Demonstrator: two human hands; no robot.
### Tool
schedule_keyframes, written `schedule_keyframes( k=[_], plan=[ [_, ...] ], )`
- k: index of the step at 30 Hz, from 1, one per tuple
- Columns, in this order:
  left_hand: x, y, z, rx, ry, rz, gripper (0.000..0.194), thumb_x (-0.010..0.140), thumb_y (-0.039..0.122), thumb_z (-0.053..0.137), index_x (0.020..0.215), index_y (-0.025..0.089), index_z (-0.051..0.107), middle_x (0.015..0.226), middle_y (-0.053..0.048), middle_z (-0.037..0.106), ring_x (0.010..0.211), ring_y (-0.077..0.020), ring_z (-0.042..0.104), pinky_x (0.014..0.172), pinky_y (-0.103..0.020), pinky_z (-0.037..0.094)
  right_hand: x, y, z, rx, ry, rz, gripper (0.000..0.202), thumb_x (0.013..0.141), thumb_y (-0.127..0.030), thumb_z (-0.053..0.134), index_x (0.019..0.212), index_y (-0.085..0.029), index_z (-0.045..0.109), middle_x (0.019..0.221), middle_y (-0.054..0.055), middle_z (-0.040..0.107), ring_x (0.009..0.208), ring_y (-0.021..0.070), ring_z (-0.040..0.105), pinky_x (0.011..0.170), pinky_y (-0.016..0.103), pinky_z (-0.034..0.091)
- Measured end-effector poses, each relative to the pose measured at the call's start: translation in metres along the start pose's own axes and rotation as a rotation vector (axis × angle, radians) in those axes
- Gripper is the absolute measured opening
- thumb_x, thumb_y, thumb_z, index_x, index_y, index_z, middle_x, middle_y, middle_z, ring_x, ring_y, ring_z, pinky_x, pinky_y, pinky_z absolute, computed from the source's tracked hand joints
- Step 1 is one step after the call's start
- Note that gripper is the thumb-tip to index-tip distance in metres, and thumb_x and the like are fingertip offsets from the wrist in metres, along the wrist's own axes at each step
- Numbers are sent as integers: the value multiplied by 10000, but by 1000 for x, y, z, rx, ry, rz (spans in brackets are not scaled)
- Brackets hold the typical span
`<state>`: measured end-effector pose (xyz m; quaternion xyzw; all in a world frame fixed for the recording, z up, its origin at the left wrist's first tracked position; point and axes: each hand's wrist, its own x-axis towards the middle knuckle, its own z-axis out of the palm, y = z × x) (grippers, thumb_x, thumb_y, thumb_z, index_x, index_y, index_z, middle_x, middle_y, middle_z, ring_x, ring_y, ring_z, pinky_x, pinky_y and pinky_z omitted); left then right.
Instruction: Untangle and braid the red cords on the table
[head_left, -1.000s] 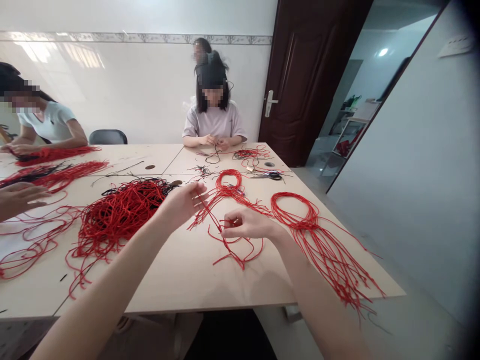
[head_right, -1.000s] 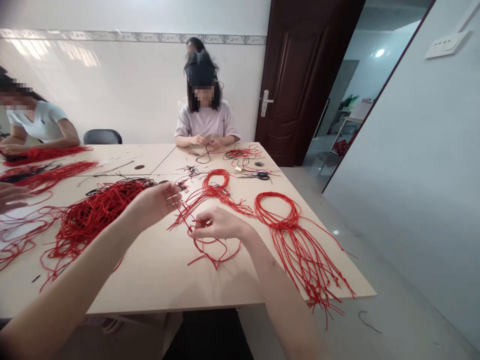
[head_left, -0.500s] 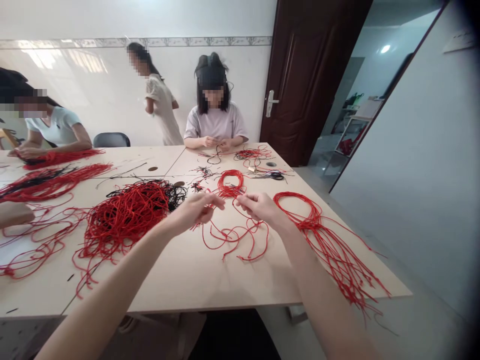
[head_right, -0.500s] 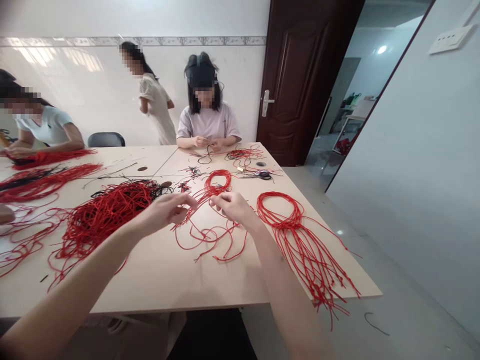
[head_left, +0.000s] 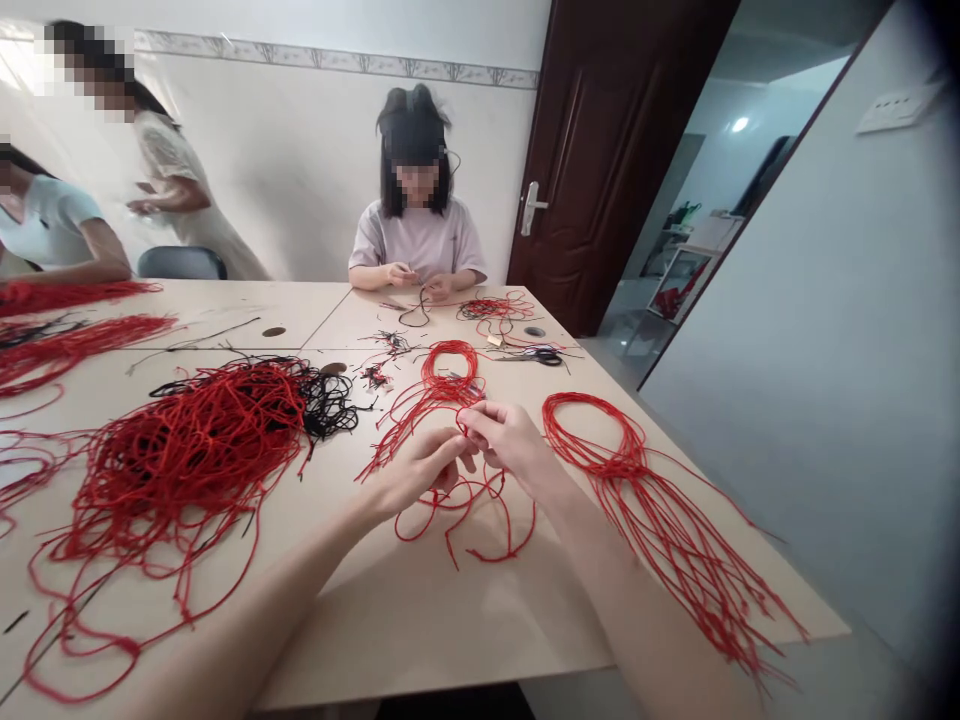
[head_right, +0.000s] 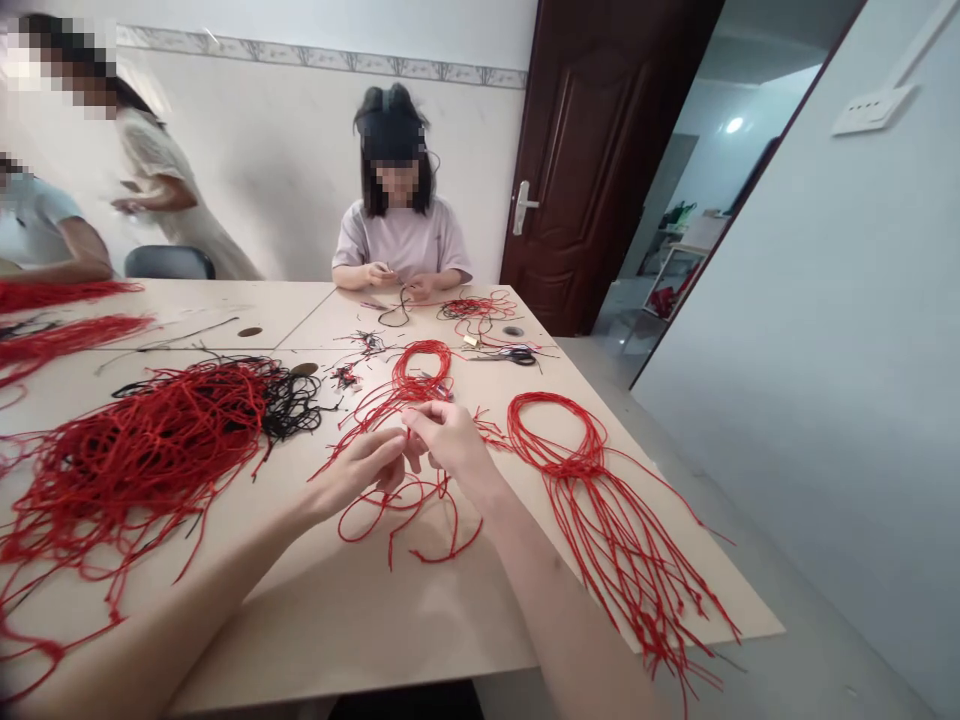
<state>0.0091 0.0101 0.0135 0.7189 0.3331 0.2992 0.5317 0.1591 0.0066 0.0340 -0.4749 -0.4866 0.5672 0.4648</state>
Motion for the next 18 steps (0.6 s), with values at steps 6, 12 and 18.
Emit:
schedule_keyframes(
  k=[6, 12, 18],
  plan=[
    [0, -12, 1, -197, 114, -7, 289, 866, 439, 478, 738, 182, 441, 504, 78, 392, 374, -42, 294, 370, -169, 220, -3, 4, 6, 150, -22, 14, 184, 689, -312, 625, 640, -136, 598, 530, -40, 435, 409, 36, 314, 336, 175, 205],
    [-2, -6, -2, -340, 204, 67, 216, 865, 304, 488, 702, 162, 496, 657, -2, 571, 604, -100, 531, 595, -223, 428, -9, -1, 3, 390, -145, -58, 168, 690, -200, 597, 825, -151, 685, 720, 25, 619, 684, 116, 566, 667, 249, 478],
    [-3, 2, -5, -352, 266, 4, 142, 839, 288, 534, 914, 179, 585, 688, 32, 534, 410, -27, 314, 388, -185, 204, -8, 3, 3, 146, -12, -263, 124, 752, -271, 656, 839, -187, 626, 786, 27, 687, 871, 162, 622, 896, 334, 426]
  ],
)
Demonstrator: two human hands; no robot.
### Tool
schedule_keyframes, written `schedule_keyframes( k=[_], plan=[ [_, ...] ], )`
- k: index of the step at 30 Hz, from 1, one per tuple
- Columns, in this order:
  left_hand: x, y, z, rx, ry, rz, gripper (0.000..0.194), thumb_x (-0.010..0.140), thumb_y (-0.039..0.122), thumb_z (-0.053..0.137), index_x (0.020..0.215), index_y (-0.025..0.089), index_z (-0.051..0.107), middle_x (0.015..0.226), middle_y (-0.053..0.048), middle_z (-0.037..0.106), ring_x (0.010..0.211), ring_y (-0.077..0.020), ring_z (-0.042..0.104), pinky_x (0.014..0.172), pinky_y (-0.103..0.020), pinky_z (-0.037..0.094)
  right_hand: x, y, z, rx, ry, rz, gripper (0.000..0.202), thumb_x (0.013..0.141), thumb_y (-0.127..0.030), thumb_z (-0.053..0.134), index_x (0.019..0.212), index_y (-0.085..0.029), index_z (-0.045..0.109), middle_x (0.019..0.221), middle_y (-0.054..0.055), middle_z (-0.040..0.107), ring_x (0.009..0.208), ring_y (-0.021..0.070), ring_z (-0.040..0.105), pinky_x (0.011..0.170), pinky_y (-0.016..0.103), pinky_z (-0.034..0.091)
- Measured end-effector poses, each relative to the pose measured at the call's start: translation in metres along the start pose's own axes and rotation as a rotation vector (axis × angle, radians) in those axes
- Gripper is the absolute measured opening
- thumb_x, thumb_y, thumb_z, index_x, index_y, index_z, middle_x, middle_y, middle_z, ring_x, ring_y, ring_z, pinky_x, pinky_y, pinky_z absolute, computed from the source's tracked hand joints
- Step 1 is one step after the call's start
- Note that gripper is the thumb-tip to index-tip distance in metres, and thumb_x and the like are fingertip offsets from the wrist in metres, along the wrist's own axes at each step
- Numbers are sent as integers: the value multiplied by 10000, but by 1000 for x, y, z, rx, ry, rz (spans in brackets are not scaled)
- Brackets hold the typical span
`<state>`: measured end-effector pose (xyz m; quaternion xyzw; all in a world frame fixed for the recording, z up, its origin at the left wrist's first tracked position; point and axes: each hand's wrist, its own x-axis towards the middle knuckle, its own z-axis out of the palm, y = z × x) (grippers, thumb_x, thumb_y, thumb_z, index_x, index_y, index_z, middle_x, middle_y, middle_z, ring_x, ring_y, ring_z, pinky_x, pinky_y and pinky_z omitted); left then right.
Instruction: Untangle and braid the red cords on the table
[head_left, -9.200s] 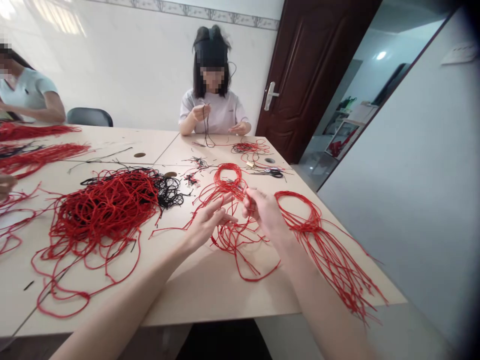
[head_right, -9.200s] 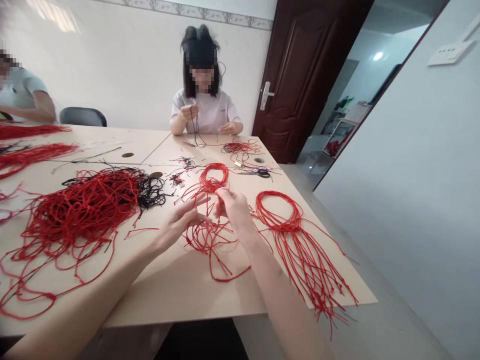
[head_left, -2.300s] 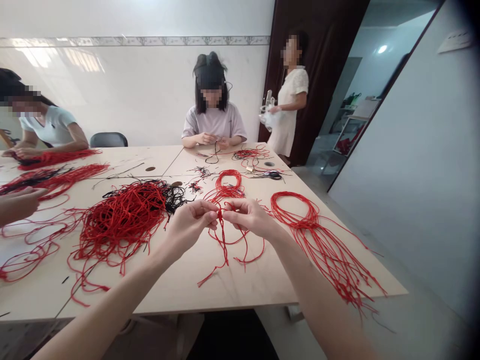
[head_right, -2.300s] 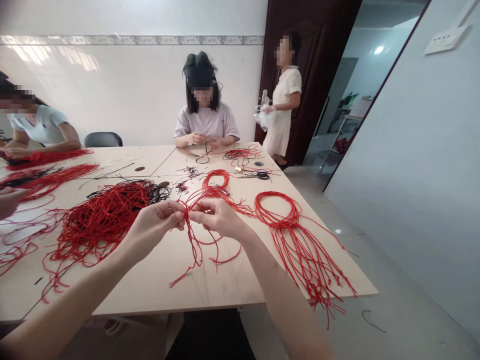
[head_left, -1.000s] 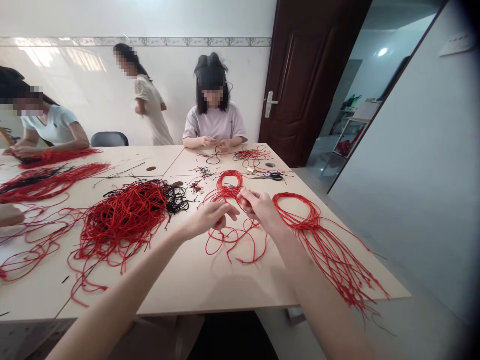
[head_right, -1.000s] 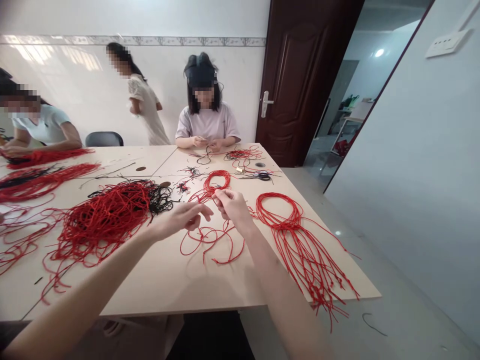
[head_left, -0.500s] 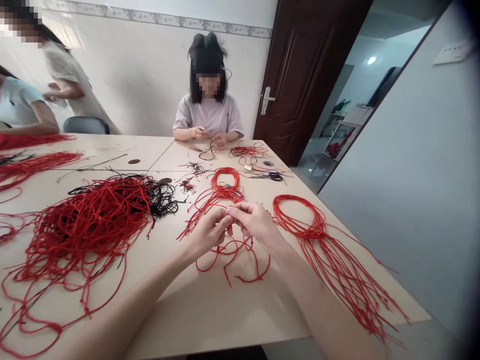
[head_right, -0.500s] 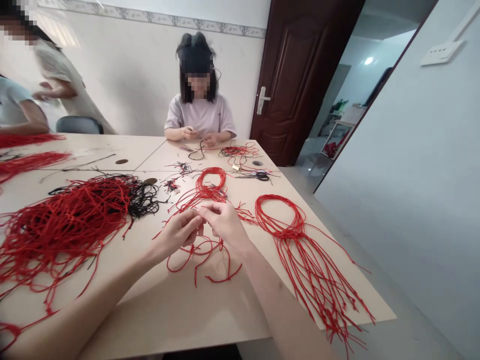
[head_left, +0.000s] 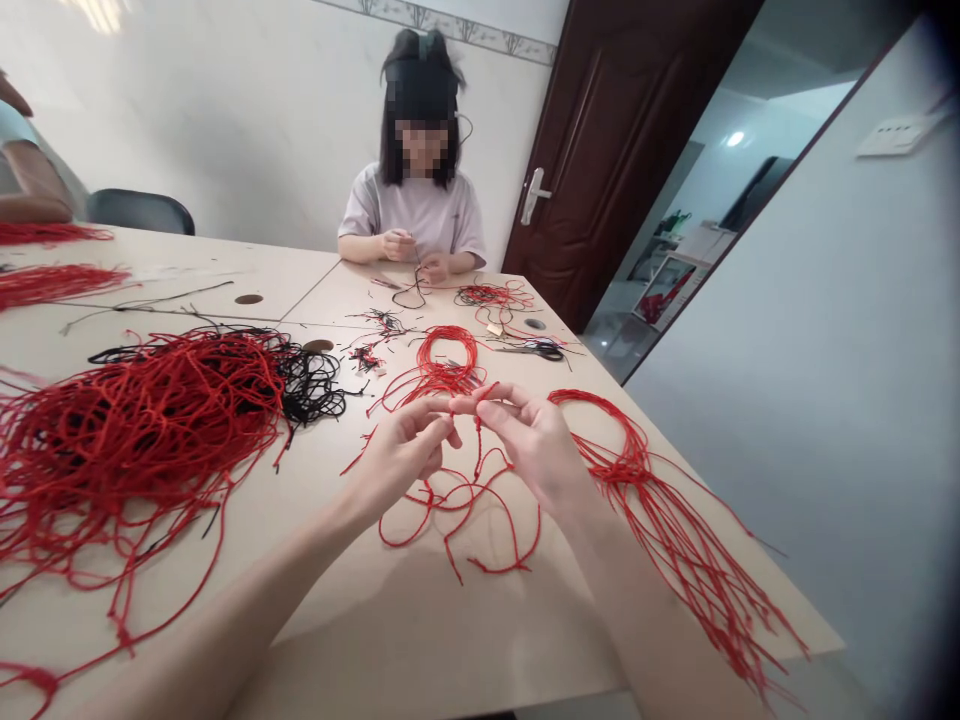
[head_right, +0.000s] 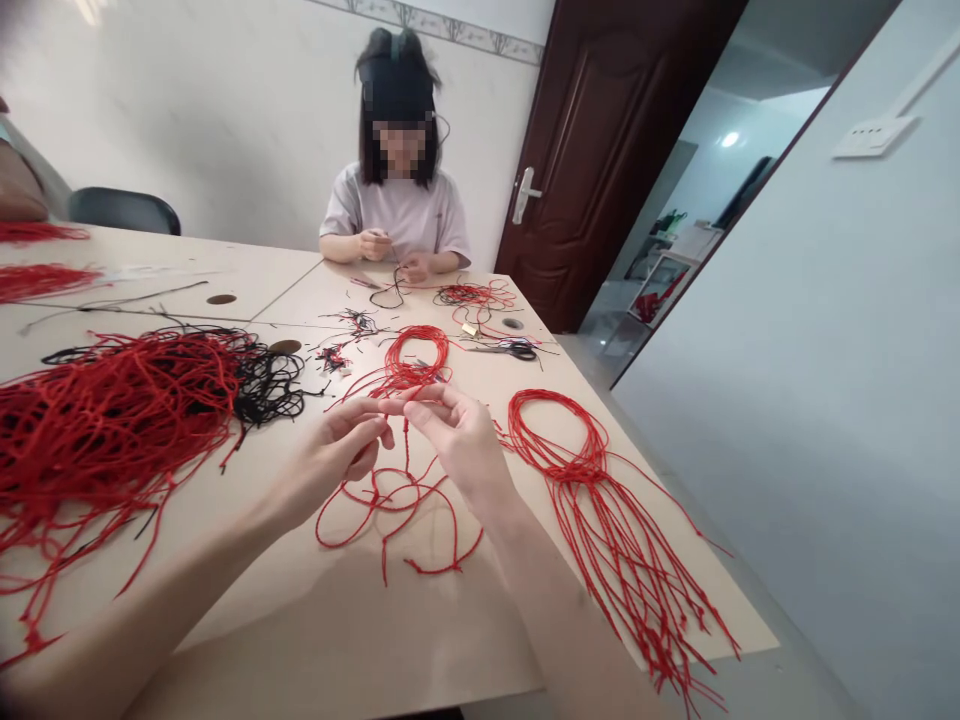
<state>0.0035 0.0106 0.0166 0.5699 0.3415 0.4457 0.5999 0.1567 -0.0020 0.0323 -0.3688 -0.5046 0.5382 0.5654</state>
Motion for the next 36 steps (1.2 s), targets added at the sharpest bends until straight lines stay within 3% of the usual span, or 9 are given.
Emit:
schedule_keyframes(
  k=[3, 9, 15, 20, 23, 27, 30, 33, 36],
  plan=[
    [0, -3, 0, -50, -46, -5, 177, 853, 333, 539, 854, 170, 606, 731, 16, 561, 455, -28, 396, 421, -175, 284, 1, 3, -2, -26, 3, -16, 136, 738, -292, 675, 794, -176, 632, 832, 36, 676, 867, 164, 617, 871, 322, 440],
    [0, -12, 0, -250, -116, 0, 163, 844, 305, 581, 837, 146, 620, 865, -34, 635, 796, -116, 602, 761, -239, 462, 2, 8, 2, -93, 41, 19, 188, 708, -323, 694, 785, -160, 641, 741, 12, 612, 715, 128, 559, 700, 263, 462],
    [-1, -7, 0, -258, -189, -97, 193, 840, 312, 583, 819, 121, 596, 718, -18, 616, 539, -67, 549, 530, -192, 418, 3, 7, 0, -286, 25, 0, 244, 713, -376, 678, 789, -151, 623, 739, 14, 609, 714, 137, 556, 690, 267, 448],
    [-3, 6, -4, -375, -201, -186, 155, 810, 214, 573, 694, 119, 536, 616, -1, 573, 464, -58, 510, 479, -178, 384, 2, -2, -7, -554, 169, -146, 284, 806, -426, 560, 738, -151, 585, 655, 3, 546, 605, 115, 492, 576, 250, 395],
    [-7, 19, -13, -367, -334, -274, 148, 791, 176, 563, 666, 100, 545, 596, -20, 564, 408, -32, 430, 411, -151, 296, -2, -8, -9, -400, 8, -218, 196, 773, -333, 619, 859, -172, 549, 698, -16, 535, 618, 103, 508, 552, 223, 408],
    [-14, 38, -27, -415, -485, -220, 122, 816, 185, 546, 783, 98, 625, 519, 33, 454, 371, -6, 226, 376, -140, 204, -4, -15, -12, -281, -168, -71, 248, 798, -387, 605, 698, -174, 526, 492, -46, 490, 408, 77, 435, 417, 215, 357],
    [-19, 49, -29, -419, -522, -159, 148, 834, 209, 544, 845, 114, 657, 507, 54, 383, 384, -18, 185, 372, -148, 201, -5, -13, -8, -259, -133, -244, 332, 697, -357, 719, 952, -206, 569, 868, 37, 639, 792, 152, 612, 677, 269, 488],
    [-25, 54, -27, -386, -602, -178, 139, 830, 205, 553, 848, 128, 667, 497, 45, 380, 387, -32, 243, 380, -156, 234, -7, -2, 7, -406, -310, -296, 631, 571, -297, 808, 1138, -242, 537, 1237, 63, 531, 1170, 213, 474, 952, 343, 406],
    [-29, 56, -36, -450, -619, -118, 121, 808, 167, 560, 834, 116, 666, 482, 51, 352, 362, -32, 226, 346, -151, 235, -8, 6, 14, -369, -469, -102, 246, 705, -334, 710, 891, -189, 639, 889, 36, 654, 849, 174, 617, 790, 335, 487]
  ],
)
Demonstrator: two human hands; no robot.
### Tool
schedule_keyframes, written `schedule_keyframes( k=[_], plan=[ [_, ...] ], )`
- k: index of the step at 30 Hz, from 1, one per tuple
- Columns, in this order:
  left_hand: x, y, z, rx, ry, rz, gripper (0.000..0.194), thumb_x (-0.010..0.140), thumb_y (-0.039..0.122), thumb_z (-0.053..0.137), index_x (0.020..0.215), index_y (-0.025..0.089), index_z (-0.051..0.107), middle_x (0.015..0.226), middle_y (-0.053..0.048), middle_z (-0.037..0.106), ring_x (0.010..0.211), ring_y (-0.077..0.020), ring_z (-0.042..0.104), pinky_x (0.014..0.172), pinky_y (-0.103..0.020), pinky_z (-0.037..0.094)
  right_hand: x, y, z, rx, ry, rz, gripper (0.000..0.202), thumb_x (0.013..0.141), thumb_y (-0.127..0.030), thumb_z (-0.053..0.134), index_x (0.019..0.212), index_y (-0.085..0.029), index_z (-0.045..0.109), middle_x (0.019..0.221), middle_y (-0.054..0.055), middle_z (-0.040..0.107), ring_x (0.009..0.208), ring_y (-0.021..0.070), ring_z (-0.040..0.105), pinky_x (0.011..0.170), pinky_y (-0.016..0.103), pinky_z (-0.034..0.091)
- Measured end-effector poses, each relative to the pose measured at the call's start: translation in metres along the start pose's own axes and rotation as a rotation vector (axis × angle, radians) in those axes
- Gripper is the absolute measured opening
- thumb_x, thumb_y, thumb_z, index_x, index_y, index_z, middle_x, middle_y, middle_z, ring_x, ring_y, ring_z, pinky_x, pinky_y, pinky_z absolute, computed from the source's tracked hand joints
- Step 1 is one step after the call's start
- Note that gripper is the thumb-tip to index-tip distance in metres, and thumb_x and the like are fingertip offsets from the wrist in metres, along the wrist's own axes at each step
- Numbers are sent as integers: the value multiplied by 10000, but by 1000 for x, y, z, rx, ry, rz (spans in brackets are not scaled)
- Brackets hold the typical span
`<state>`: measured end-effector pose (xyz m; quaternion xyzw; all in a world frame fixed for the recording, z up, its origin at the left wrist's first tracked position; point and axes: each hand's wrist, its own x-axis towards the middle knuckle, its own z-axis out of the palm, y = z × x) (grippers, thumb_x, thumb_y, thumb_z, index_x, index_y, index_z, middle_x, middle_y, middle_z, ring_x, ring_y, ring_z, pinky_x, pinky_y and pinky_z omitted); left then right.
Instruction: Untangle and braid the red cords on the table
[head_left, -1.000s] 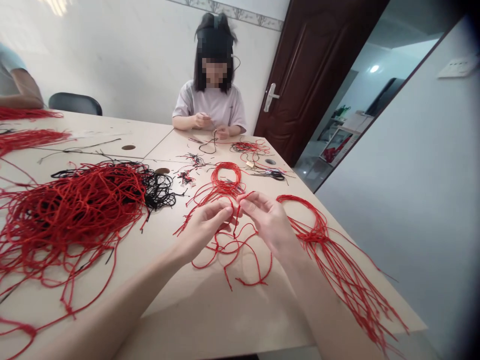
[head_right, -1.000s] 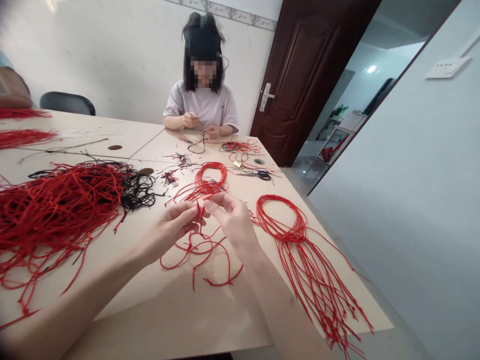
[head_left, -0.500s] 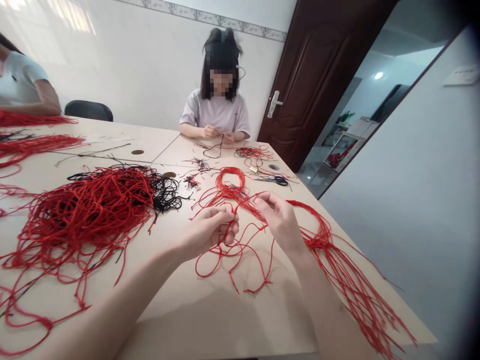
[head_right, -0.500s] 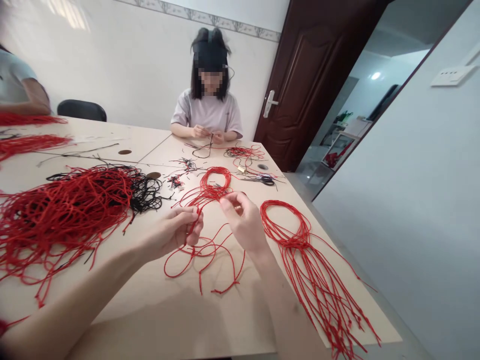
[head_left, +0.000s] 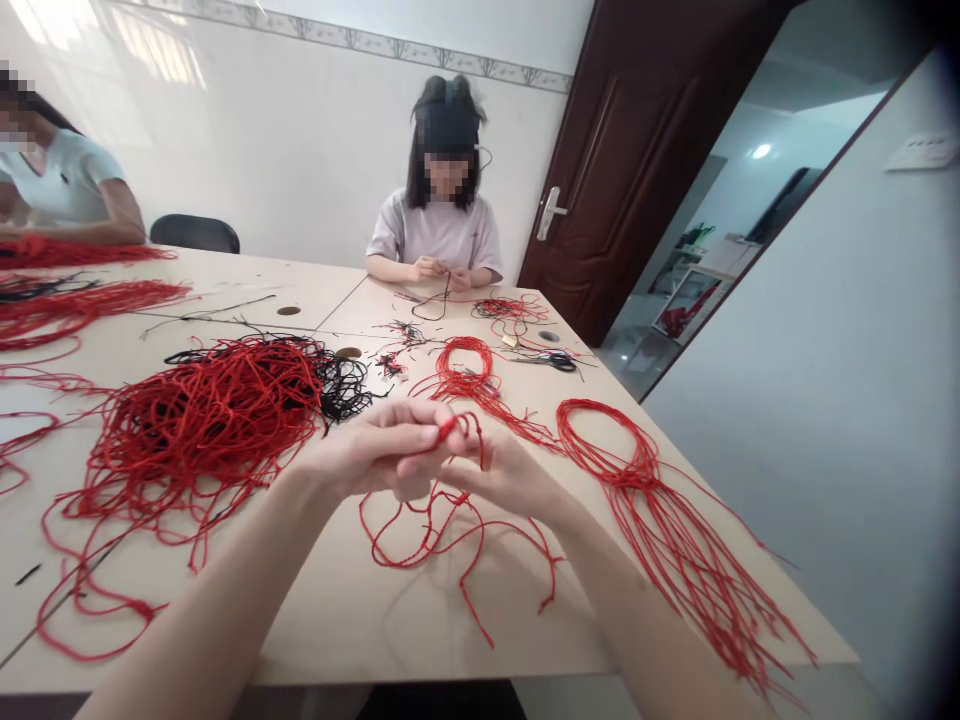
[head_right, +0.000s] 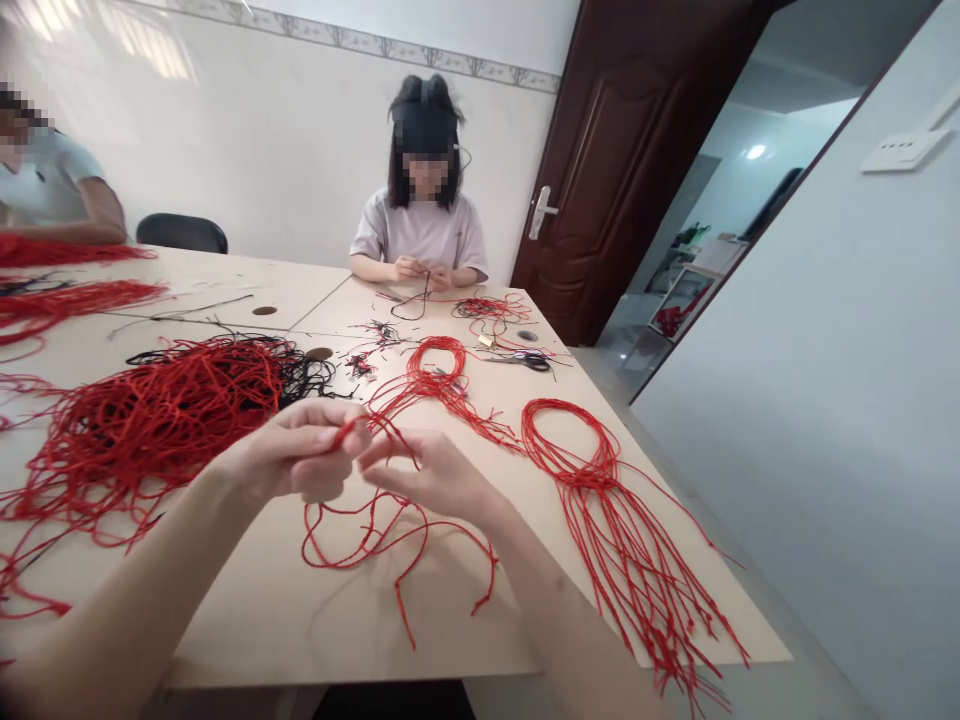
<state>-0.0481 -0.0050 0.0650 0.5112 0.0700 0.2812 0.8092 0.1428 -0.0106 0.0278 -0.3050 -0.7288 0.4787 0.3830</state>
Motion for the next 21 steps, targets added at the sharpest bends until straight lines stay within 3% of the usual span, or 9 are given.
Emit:
schedule_keyframes(
  k=[2, 5, 8, 14, 21],
  plan=[
    [-7, 8, -8, -127, 48, 186, 125, 804, 117, 518, 818, 101, 642, 496, 61, 343, 337, -17, 172, 304, -132, 197, 0, 2, -6, 271, 57, 46, 161, 748, -341, 669, 765, -185, 637, 594, -37, 579, 551, 100, 565, 670, 301, 512],
    [-14, 20, -23, -348, 194, 463, 183, 833, 78, 391, 820, 82, 573, 520, 59, 383, 314, -8, 184, 282, -117, 182, -3, -2, -26, 675, 254, -10, 147, 697, -298, 723, 693, -179, 637, 433, -113, 359, 396, 40, 399, 653, 275, 539],
    [-14, 26, -32, -403, 280, 450, 260, 877, 79, 276, 831, 70, 532, 529, 48, 414, 307, -11, 230, 292, -129, 198, -4, -8, -41, 809, 332, -2, 138, 674, -247, 742, 639, -161, 640, 427, -111, 315, 402, 35, 380, 675, 277, 561],
    [-11, 24, -35, -461, 292, 443, 323, 946, 132, 199, 914, 69, 514, 552, 51, 414, 297, -10, 243, 298, -138, 212, -2, -1, -40, 617, 421, 92, 208, 696, -337, 733, 739, -155, 643, 698, 3, 631, 664, 121, 625, 533, 205, 540],
    [-10, 23, -45, -537, 350, 524, 336, 962, 138, 177, 930, 69, 505, 565, 52, 401, 303, -13, 225, 304, -160, 215, 4, 10, -33, 386, 426, 130, 290, 720, -373, 708, 879, -150, 611, 604, -11, 622, 564, 120, 610, 516, 240, 532]
  ],
)
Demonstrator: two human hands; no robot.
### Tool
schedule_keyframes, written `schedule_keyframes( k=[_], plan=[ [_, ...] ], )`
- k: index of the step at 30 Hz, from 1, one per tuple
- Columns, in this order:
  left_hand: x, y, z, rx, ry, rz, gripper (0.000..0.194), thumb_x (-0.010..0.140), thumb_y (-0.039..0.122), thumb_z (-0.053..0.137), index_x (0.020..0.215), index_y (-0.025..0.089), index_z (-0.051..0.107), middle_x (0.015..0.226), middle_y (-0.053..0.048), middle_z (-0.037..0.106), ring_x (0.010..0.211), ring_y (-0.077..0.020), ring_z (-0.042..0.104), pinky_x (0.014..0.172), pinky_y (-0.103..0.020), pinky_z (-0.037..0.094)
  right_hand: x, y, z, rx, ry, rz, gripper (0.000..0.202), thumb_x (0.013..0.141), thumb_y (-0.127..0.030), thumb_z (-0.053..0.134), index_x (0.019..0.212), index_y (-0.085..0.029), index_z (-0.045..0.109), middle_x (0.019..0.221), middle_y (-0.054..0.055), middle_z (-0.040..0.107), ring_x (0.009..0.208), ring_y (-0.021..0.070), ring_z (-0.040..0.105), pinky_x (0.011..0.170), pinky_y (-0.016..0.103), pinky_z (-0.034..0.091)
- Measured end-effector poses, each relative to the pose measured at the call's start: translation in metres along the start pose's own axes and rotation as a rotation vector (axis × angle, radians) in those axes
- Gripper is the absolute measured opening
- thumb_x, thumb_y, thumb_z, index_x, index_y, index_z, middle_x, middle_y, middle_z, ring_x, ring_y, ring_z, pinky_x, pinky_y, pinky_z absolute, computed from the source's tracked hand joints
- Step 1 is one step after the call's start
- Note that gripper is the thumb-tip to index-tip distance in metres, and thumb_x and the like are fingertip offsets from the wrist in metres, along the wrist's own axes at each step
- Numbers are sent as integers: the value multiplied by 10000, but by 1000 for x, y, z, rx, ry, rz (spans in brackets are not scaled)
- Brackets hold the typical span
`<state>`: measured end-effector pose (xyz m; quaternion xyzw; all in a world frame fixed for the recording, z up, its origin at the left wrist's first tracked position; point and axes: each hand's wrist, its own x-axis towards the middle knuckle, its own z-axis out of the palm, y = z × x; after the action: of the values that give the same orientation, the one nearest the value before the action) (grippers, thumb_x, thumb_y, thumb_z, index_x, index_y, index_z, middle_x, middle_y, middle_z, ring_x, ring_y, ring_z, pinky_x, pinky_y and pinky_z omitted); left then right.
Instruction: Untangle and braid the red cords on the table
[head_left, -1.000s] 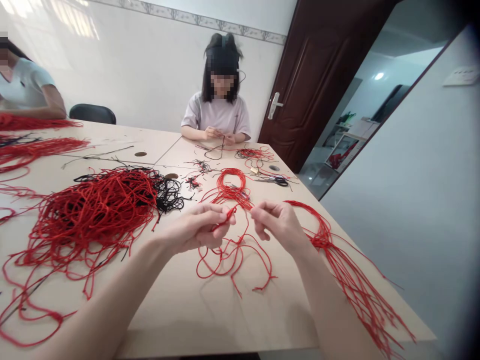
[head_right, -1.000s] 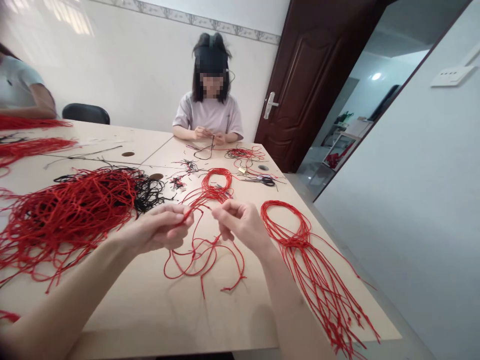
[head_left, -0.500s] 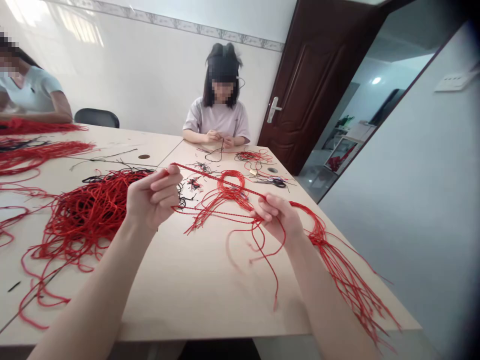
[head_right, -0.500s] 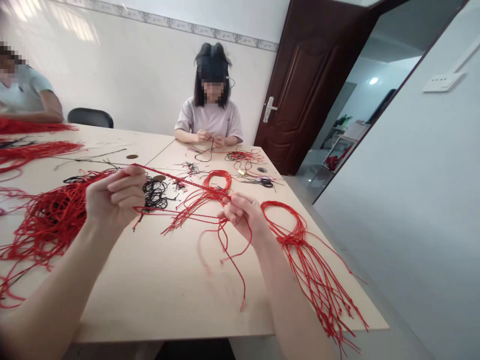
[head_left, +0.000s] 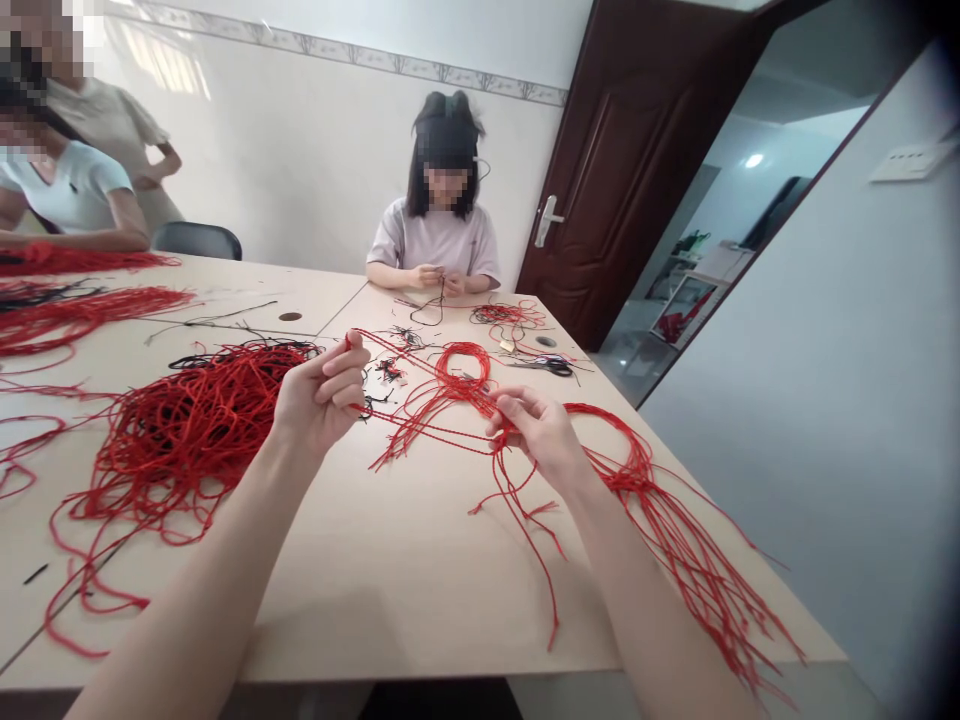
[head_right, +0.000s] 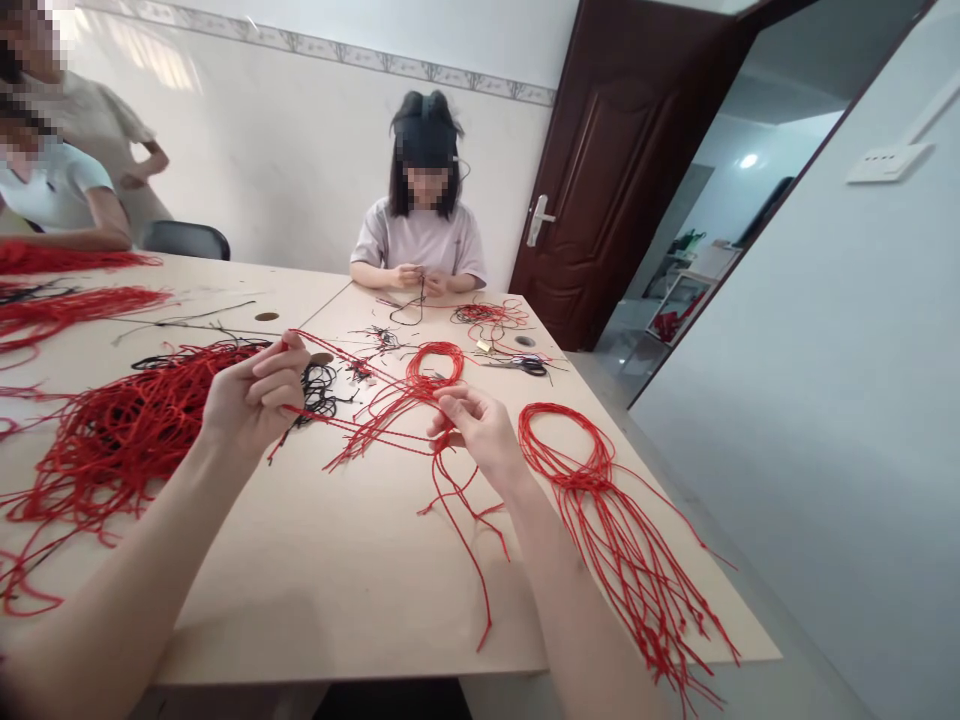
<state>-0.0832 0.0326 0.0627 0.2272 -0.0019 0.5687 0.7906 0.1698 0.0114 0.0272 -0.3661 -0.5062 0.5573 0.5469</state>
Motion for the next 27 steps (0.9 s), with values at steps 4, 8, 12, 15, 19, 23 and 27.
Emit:
schedule_keyframes(
  k=[4, 8, 12, 15, 19, 23, 27],
  plan=[
    [2, 3, -3, -44, 23, 32, 320, 964, 135, 186, 935, 80, 500, 568, 50, 398, 311, -17, 233, 309, -162, 220, -4, -1, 1, -24, -181, 103, 362, 685, -252, 748, 1007, -157, 613, 700, -4, 652, 668, 101, 633, 638, 226, 537],
    [2, 7, -5, -61, 38, 56, 302, 963, 131, 205, 950, 85, 503, 571, 49, 396, 314, -16, 234, 315, -154, 230, -6, 1, 2, -92, -198, 208, 325, 664, -238, 758, 951, -137, 645, 796, 37, 663, 722, 150, 660, 639, 296, 574],
    [3, 8, -6, -53, 59, 85, 312, 963, 127, 194, 947, 85, 503, 563, 50, 395, 313, -18, 235, 313, -154, 227, -5, 3, 2, -77, -169, 183, 326, 646, -238, 767, 934, -131, 656, 858, 58, 678, 764, 146, 656, 706, 309, 569],
    [3, 7, -6, -38, 68, 83, 319, 964, 130, 186, 927, 87, 500, 565, 50, 400, 315, -18, 231, 315, -156, 229, -2, 5, -1, -156, -167, 163, 337, 628, -243, 779, 930, -140, 669, 839, 38, 673, 744, 122, 639, 728, 294, 543],
    [3, 5, -6, -21, 76, 65, 322, 965, 131, 187, 925, 90, 504, 569, 51, 403, 315, -16, 225, 317, -156, 225, 2, 7, -3, -226, -87, 157, 338, 627, -320, 782, 893, -140, 675, 733, 2, 647, 668, 91, 604, 682, 255, 509],
    [3, 5, -7, -21, 63, 73, 337, 965, 130, 177, 925, 84, 509, 572, 50, 400, 315, -17, 222, 316, -158, 226, 1, 4, -3, -88, -99, 185, 309, 617, -379, 779, 775, -132, 680, 733, 1, 639, 602, 76, 590, 683, 258, 511],
    [4, 6, -7, -18, 80, 83, 337, 964, 128, 179, 927, 89, 512, 565, 48, 407, 316, -20, 226, 312, -159, 219, -3, -1, -4, -62, -225, 208, 258, 632, -348, 780, 756, -141, 689, 745, 2, 632, 627, 94, 615, 686, 260, 520]
  ],
)
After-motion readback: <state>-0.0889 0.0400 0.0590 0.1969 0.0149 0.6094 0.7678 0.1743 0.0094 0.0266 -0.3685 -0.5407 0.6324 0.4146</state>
